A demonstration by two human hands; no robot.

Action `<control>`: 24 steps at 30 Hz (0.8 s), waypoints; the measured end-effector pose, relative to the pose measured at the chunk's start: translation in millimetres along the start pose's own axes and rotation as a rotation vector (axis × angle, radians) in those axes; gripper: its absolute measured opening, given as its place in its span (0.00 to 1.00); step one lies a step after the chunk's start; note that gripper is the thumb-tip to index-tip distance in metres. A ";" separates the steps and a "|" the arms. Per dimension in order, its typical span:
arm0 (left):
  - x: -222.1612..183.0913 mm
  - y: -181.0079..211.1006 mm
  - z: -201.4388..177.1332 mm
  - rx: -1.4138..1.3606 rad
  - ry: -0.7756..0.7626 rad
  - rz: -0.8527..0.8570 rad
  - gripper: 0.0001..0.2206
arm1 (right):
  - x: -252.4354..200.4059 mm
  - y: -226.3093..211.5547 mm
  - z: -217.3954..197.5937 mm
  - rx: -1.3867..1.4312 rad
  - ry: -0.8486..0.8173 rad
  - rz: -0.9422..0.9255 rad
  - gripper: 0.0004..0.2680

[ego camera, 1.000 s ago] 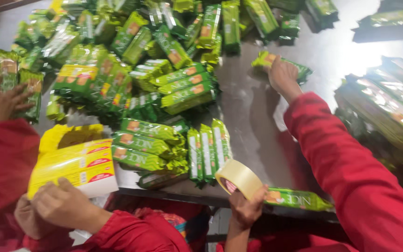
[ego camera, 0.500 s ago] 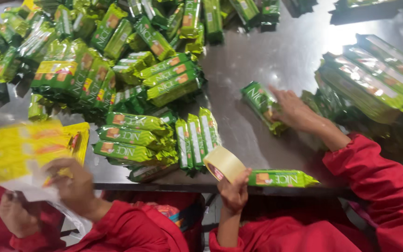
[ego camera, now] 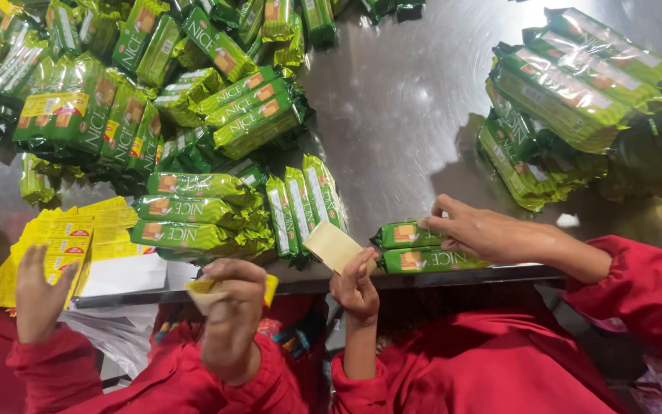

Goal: The person organizes wrapped biscuit packets on a table, aligning them into groups and securing them with tape.

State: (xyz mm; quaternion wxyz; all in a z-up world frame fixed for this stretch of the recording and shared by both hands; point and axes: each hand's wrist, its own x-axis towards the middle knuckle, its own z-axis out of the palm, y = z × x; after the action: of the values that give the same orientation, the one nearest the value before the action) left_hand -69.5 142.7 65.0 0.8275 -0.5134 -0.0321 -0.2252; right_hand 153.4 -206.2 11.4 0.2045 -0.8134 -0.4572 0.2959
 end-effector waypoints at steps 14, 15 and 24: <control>17.9 122.2 250.1 -2.280 0.125 0.303 0.50 | 376.5 173.7 -111.7 -0.062 0.646 -0.018 0.13; 4.9 112.0 244.4 -2.150 0.212 0.139 0.46 | 402.5 178.6 -115.1 -0.240 0.805 -0.033 0.17; -50.2 119.0 209.5 -1.576 0.184 -0.182 0.27 | 473.9 175.4 -186.7 -1.401 0.813 0.026 0.27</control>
State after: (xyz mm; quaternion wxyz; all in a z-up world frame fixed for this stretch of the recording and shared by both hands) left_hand -29.0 385.0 49.9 0.1986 -0.9220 0.1633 -0.2896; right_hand 580.2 104.6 -95.5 -0.2058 -0.8018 -0.4166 -0.3758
